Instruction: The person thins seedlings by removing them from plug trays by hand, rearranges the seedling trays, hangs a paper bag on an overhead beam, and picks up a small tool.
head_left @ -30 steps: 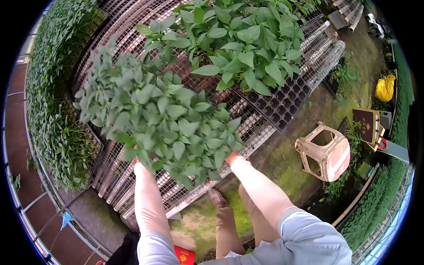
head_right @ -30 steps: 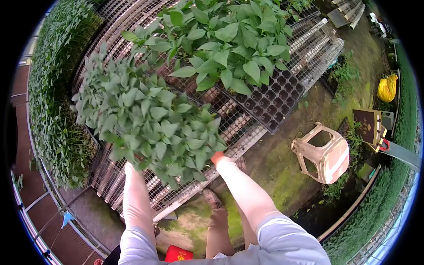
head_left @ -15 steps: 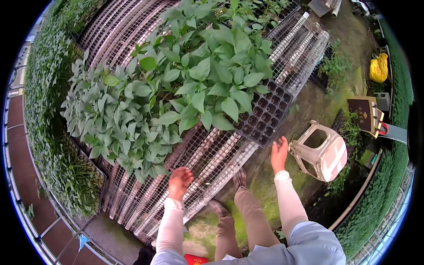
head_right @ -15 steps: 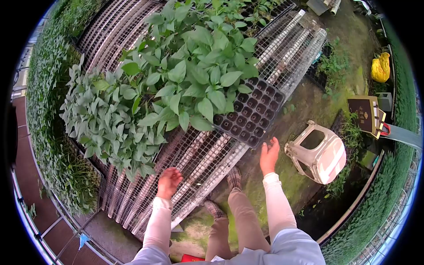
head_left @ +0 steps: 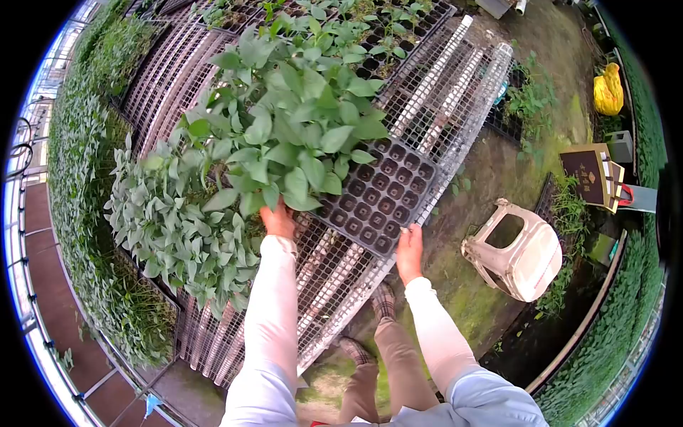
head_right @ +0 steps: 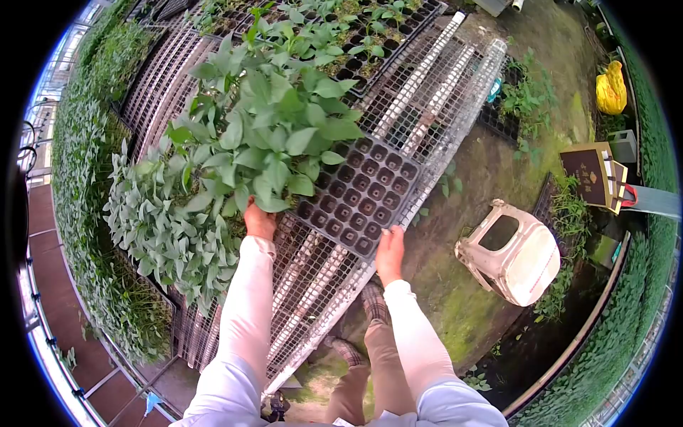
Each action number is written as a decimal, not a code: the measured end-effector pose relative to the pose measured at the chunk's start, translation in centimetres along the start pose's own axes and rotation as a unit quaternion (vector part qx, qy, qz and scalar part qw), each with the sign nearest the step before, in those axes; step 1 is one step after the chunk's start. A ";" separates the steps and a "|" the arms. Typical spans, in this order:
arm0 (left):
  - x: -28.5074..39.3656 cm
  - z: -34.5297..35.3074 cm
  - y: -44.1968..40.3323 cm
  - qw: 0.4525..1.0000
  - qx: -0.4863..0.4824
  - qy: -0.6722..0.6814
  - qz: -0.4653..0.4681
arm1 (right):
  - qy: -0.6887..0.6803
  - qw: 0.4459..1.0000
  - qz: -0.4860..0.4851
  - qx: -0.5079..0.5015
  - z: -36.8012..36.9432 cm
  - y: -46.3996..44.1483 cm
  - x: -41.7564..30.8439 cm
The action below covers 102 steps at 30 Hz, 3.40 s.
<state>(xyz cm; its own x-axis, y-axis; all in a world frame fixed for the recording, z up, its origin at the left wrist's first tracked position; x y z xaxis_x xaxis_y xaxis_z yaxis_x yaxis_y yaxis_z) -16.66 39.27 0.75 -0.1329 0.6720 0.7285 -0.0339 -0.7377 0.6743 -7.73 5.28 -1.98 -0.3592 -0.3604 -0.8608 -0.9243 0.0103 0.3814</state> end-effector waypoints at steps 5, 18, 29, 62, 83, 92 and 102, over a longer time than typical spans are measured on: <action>5.0 2.1 -3.9 0.994 -0.062 -0.062 0.069 | 0.016 0.999 -0.016 -0.025 6.7 -1.5 -5.6; -0.1 1.9 5.8 0.981 -0.140 -0.130 0.016 | 0.011 0.982 -0.063 -0.179 20.3 -8.1 -15.6; -12.9 -17.8 28.1 0.907 -0.147 -0.300 -0.256 | -0.176 0.917 0.355 -0.044 -20.8 9.2 11.4; -27.6 -1.7 44.5 0.504 -0.378 -0.774 -0.070 | -0.438 0.612 0.333 0.568 -67.0 29.2 43.1; -66.9 31.1 53.3 0.300 -0.459 -0.835 0.042 | 0.141 0.804 0.292 0.498 -82.1 7.0 33.8; -87.4 29.8 48.2 0.429 -0.427 -0.795 -0.030 | 0.262 0.808 0.298 0.435 -95.6 -12.0 56.6; -91.2 31.6 51.1 0.579 -0.349 -0.736 -0.043 | 0.068 0.894 0.255 0.362 -101.4 -18.9 62.1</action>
<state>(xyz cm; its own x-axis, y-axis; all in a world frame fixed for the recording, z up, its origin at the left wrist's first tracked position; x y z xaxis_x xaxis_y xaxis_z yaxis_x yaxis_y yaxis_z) 25.03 -57.66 -27.40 0.8695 -0.3432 0.3551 -0.4369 -0.1992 0.8772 0.49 -111.90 -28.44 -0.7849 -0.2466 -0.5685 -0.5034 0.7888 0.3529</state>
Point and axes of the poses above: each hand's wrist, its own y-axis away from the middle knuckle, its own z-axis out of the palm, x = y × z, the point moved 3 cm from there along -y, towards the middle knuckle, and after that the axes turned 6 degrees about x, right-handed, at the moved point
